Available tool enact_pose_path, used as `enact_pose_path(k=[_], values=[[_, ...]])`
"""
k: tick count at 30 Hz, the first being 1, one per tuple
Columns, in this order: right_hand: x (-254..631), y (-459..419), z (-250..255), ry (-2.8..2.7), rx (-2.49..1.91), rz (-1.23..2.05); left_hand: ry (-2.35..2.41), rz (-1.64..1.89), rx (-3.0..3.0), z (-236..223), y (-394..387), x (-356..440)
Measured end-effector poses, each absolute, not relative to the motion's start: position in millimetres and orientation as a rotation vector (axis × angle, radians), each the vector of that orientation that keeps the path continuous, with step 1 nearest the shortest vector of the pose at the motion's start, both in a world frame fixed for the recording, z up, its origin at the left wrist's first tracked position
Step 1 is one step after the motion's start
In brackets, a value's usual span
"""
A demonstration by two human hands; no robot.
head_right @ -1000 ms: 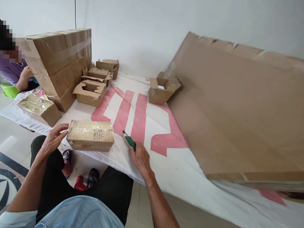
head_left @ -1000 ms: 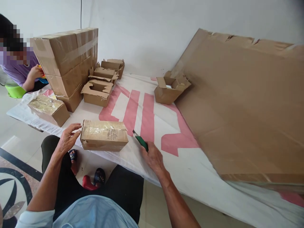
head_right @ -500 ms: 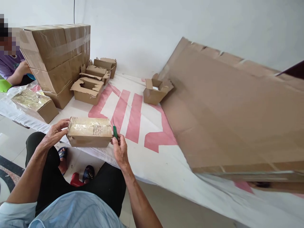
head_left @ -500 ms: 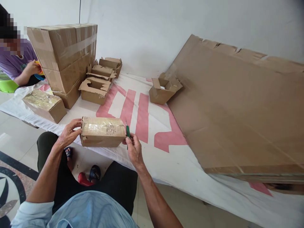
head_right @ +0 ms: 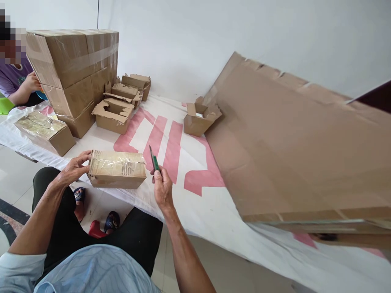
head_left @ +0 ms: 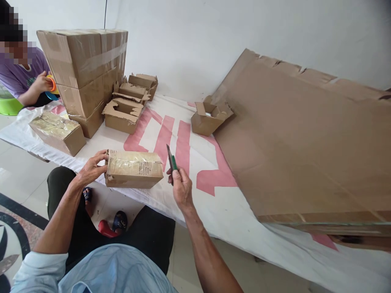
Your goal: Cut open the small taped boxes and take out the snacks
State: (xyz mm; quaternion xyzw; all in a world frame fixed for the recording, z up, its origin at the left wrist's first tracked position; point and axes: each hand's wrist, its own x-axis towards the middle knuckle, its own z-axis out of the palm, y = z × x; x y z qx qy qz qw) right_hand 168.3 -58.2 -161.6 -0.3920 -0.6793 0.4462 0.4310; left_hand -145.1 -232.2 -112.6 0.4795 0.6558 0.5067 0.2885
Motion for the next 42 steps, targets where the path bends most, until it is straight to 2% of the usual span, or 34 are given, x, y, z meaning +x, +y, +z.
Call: enact_pose_path(k=[7, 11, 24, 33, 42], values=[[164, -48, -79, -2.078, -0.644, 1.284, 1.684, 1.344, 1.216, -112, -235, -144], [142, -52, -50, -2.317, -0.468, 1.294, 1.63, 1.424, 1.204, -118, -230, -137], [110, -46, -26, -2.557, -0.311, 1.087, 1.642, 1.47, 1.234, -133, -224, -138], [107, -49, -5, -2.682, -0.332, 1.049, 1.608, 1.466, 1.241, -134, -225, -138], [95, -55, 7, -2.875, -0.37, 0.868, 1.665, 1.435, 1.261, -132, -225, -137]])
